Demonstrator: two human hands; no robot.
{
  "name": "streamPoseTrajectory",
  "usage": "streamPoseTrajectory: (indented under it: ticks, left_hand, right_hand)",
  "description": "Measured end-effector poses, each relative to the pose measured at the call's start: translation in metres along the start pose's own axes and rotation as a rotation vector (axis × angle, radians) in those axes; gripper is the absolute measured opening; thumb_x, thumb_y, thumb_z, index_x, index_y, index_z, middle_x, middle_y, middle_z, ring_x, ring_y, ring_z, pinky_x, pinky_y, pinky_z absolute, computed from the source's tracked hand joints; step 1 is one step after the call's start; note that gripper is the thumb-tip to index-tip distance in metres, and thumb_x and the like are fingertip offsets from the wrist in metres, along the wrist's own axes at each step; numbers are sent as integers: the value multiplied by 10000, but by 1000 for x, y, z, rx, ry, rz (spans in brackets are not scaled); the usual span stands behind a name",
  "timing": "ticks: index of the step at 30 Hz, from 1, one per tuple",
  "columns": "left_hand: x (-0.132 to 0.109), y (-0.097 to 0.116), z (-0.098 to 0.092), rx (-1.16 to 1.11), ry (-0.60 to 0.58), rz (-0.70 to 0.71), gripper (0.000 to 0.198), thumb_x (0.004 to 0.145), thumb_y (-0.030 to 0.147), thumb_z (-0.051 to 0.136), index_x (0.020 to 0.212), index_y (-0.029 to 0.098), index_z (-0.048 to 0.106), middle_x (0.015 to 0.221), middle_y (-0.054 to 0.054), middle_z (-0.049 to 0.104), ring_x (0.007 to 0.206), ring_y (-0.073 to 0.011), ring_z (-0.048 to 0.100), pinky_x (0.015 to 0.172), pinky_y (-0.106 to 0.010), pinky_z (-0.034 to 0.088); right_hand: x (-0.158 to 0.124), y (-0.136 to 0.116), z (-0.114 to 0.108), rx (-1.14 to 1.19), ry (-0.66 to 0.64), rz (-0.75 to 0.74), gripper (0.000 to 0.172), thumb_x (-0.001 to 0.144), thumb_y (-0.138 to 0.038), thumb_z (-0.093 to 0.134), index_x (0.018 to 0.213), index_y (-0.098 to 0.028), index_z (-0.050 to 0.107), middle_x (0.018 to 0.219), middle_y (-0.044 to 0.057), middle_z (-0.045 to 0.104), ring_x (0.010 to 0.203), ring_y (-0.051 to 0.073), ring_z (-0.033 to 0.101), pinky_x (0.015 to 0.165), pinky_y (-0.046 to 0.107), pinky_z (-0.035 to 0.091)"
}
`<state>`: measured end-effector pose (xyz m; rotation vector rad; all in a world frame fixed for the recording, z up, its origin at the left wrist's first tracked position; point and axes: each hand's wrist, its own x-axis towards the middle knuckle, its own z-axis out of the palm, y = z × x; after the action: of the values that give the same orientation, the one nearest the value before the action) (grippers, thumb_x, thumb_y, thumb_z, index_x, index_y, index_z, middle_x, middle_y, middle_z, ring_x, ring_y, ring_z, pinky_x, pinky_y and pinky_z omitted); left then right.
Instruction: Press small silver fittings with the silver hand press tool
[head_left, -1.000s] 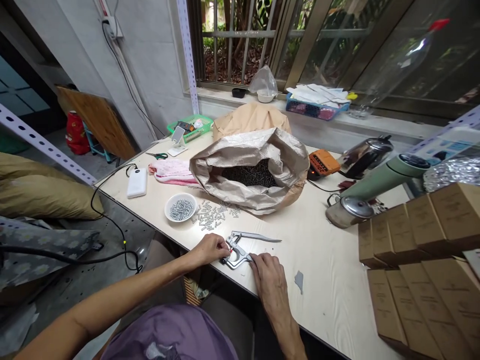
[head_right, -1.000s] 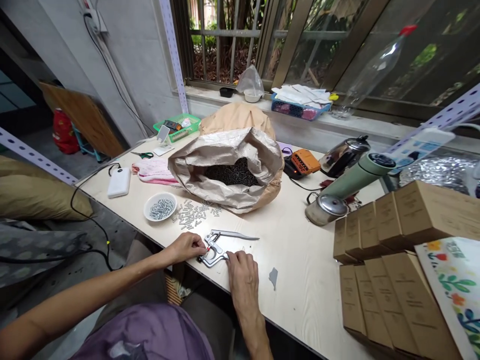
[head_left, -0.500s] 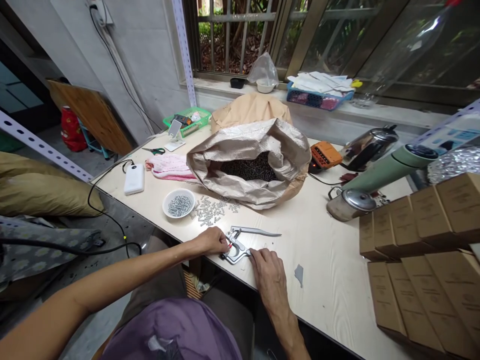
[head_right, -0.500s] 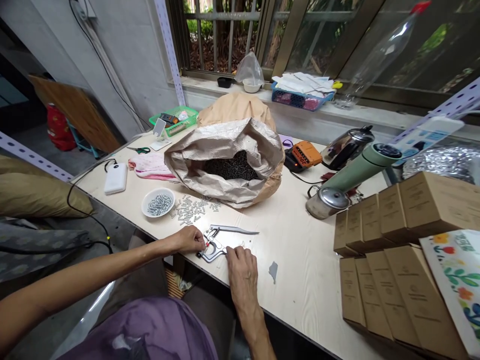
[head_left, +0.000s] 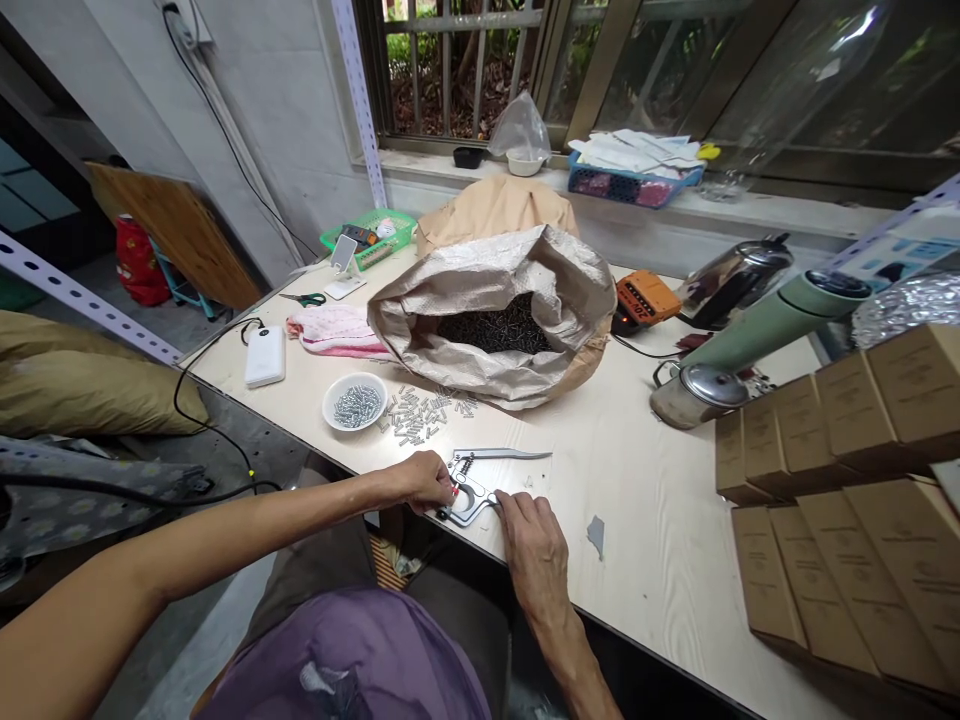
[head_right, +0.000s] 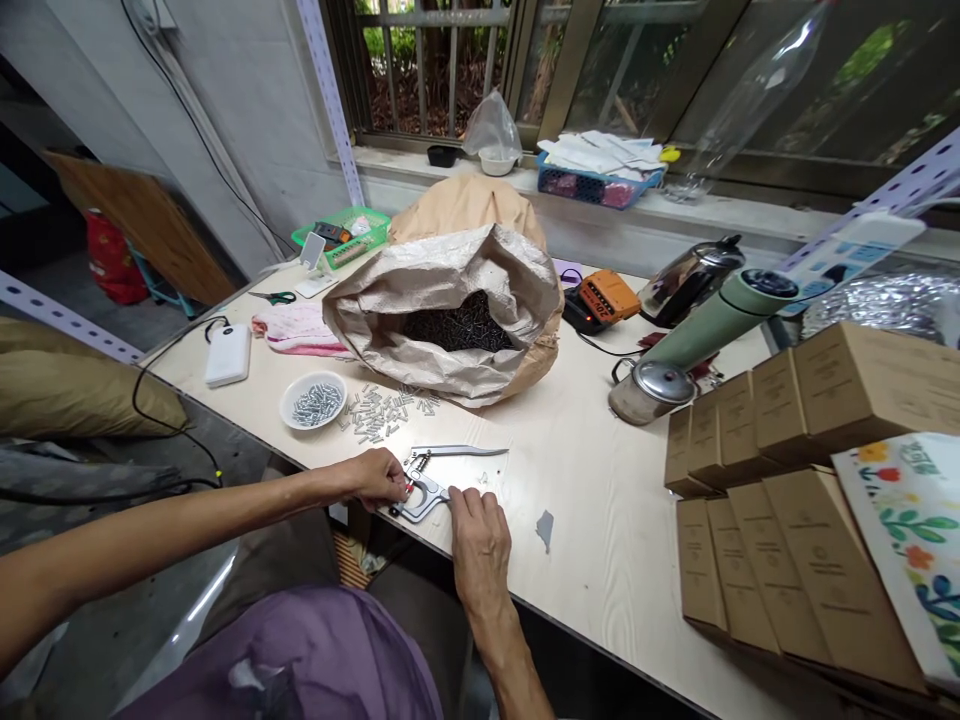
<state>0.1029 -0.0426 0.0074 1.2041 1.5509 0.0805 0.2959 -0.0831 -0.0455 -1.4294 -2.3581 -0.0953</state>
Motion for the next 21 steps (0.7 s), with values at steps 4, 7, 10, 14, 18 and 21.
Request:
streamPoseTrajectory:
  ticks: [4,7,10,14,18,21]
  left_hand:
    - [2,-4,3,-32,-18,-52,109,653,230,605,617,134,567,425,53,485,430,-91,489,454,-199,458]
    - [3,-5,3,-12,-12,-41,106,667,223,612,630,128,582,420,54,481,424,-88,486,446,-191,454]
    - [3,-2,3,14,-4,-61,88,665,190,609,611,126,584,410,54,475,415,-87,481,448,-192,454]
    - [2,5,3,46,-5,-126,108,668,161,596,571,131,558,388,54,456,412,-98,494,470,-211,471]
    - [0,5,3,53,5,-104,123,666,161,596,559,135,543,394,52,458,416,-98,491,463,-207,462]
    - [-3,2,4,51,10,-68,117,658,158,589,552,135,545,404,49,466,422,-95,485,449,-192,439]
  right_hand:
    - [-2,-2,1,-40,12,4,258,873,-111,411,1045,-163,598,753,39,567,753,165,445,686,288,360]
    - [-1,-1,1,-50,-9,-10,271,877,-115,399,1053,-169,598,760,45,567,765,168,458,677,292,357]
    - [0,1,0,-50,-31,-41,275,876,-111,396,1051,-162,603,777,48,576,765,167,459,687,292,351]
    - [0,4,-5,-20,-75,-79,279,879,-127,398,1055,-180,608,806,48,594,769,163,473,695,293,351]
    - [9,18,-14,73,-178,-76,304,889,-294,421,1151,-240,564,1041,77,605,924,185,516,756,313,387]
    - [27,35,-19,56,-327,-68,621,795,-460,530,1346,-213,384,1379,118,410,1253,282,353,935,417,349]
